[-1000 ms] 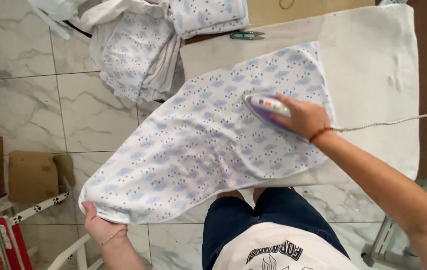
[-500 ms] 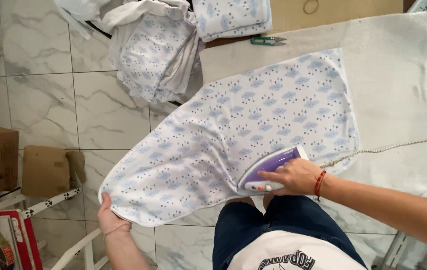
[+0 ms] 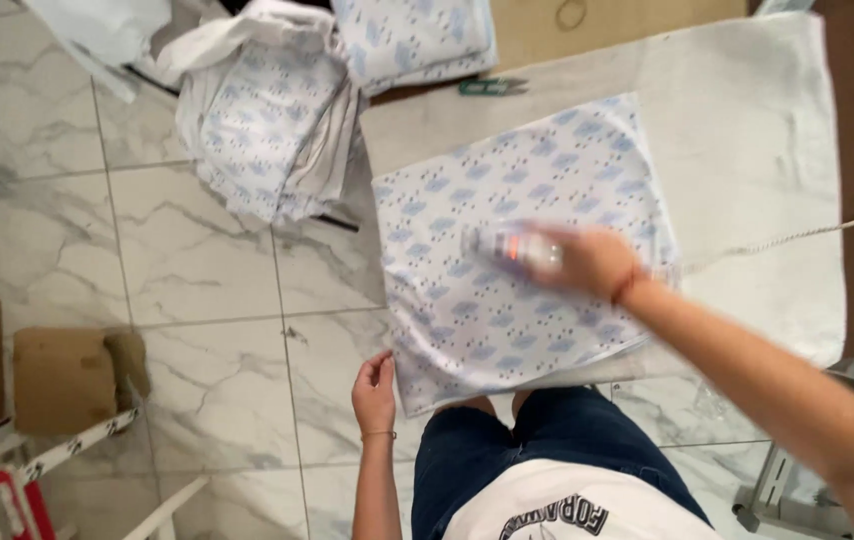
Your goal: Ironing and folding small fabric garments on a pressing table
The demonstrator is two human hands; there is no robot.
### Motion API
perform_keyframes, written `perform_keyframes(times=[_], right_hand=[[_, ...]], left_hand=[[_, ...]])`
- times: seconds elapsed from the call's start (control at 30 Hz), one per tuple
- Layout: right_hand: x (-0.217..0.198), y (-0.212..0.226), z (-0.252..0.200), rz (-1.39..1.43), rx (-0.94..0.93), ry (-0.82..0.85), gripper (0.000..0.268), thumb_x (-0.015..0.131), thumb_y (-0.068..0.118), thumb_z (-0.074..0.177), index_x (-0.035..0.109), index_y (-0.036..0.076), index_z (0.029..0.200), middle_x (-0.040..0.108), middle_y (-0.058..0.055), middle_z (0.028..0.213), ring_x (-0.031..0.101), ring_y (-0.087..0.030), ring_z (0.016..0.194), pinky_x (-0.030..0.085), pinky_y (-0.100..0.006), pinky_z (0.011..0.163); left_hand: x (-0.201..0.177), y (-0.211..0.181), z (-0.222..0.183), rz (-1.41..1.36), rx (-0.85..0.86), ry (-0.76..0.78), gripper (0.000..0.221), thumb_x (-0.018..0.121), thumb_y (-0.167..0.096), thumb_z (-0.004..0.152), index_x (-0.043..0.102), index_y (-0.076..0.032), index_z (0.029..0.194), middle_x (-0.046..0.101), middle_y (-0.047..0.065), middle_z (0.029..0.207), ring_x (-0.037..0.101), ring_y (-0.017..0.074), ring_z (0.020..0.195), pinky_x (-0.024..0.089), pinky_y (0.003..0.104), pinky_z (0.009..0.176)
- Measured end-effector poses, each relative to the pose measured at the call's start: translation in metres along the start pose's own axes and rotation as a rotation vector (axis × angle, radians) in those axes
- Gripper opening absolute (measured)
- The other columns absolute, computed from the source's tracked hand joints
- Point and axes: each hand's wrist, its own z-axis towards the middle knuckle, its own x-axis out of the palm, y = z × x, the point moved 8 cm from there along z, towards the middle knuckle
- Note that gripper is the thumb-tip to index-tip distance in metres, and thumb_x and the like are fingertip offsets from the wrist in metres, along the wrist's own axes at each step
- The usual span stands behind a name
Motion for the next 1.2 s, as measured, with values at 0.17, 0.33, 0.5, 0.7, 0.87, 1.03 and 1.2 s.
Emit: perform_keyframes(times=[0.17, 0.33, 0.5, 0.7, 0.87, 1.03, 1.2], right_hand=[[0.065, -0.005, -0.087, -0.056, -0.645, 0.127, 0.039, 0.054, 0.039, 0.081, 0.051, 0.018, 0.114, 0.065, -0.002, 0.064, 0.057, -0.010, 0.039, 0.050, -0.024, 0.035], [-0.011, -0.022, -0.035, -0.009, -0.387, -0.335, 0.040, 0.052, 0.044, 0.079, 0.056, 0.016, 0.107, 0.058, 0.003, 0.055, 0.049, -0.005, 0.033, 0.043, -0.018, 0.024], [-0.034, -0.127, 0.032, 0.980, 0.643, -0.404, 0.050, 0.047, 0.028, 0.077, 0.030, 0.010, 0.120, 0.053, -0.011, 0.074, 0.044, -0.018, 0.040, 0.035, -0.028, 0.032], [-0.049, -0.114, 0.064, 0.687, 0.621, -0.210, 0.056, 0.040, 0.034, 0.073, 0.031, 0.016, 0.125, 0.062, -0.014, 0.080, 0.057, -0.023, 0.042, 0.047, -0.031, 0.060], [-0.020, -0.090, 0.009, 0.809, 0.732, -0.324, 0.054, 0.044, 0.033, 0.075, 0.033, 0.014, 0.124, 0.058, -0.012, 0.079, 0.054, -0.025, 0.055, 0.042, -0.035, 0.057], [0.023, -0.038, 0.019, 0.811, 0.638, -0.212, 0.052, 0.047, 0.036, 0.076, 0.032, 0.018, 0.123, 0.060, -0.014, 0.081, 0.054, -0.025, 0.041, 0.047, -0.035, 0.043], [0.063, 0.044, 0.050, 0.248, -0.009, 0.242, 0.061, 0.047, 0.039, 0.077, 0.025, 0.023, 0.133, 0.062, -0.013, 0.093, 0.060, -0.032, 0.075, 0.047, -0.042, 0.059]], left_hand=[[0.010, -0.053, -0.007, 0.114, 0.124, -0.142, 0.016, 0.055, -0.024, 0.078, 0.062, -0.014, 0.089, 0.060, 0.000, 0.089, 0.057, 0.0122, 0.079, 0.044, 0.025, 0.075], [0.022, -0.067, 0.003, 0.188, 0.156, -0.123, 0.018, 0.057, -0.026, 0.076, 0.063, -0.015, 0.089, 0.054, 0.003, 0.096, 0.059, 0.0133, 0.075, 0.045, 0.028, 0.072], [0.030, -0.057, 0.014, 0.248, 0.194, -0.104, 0.016, 0.059, -0.023, 0.075, 0.062, -0.018, 0.089, 0.050, 0.004, 0.092, 0.057, 0.0136, 0.068, 0.045, 0.026, 0.075], [0.033, -0.039, 0.032, 0.206, 0.191, -0.070, 0.012, 0.062, -0.015, 0.073, 0.062, -0.014, 0.084, 0.052, 0.003, 0.084, 0.051, 0.0124, 0.070, 0.044, 0.025, 0.074], [0.024, -0.016, 0.029, -0.068, 0.153, -0.183, 0.018, 0.063, -0.021, 0.075, 0.059, -0.008, 0.086, 0.060, 0.002, 0.077, 0.052, 0.0111, 0.070, 0.043, 0.021, 0.068], [0.012, 0.017, 0.019, -0.105, 0.077, -0.286, 0.021, 0.057, -0.028, 0.080, 0.057, -0.008, 0.086, 0.059, 0.003, 0.076, 0.053, 0.0121, 0.073, 0.042, 0.023, 0.071], [0.015, -0.013, 0.020, 0.053, 0.215, -0.140, 0.021, 0.055, -0.028, 0.079, 0.058, -0.009, 0.090, 0.061, 0.004, 0.083, 0.056, 0.0146, 0.078, 0.043, 0.025, 0.074]])
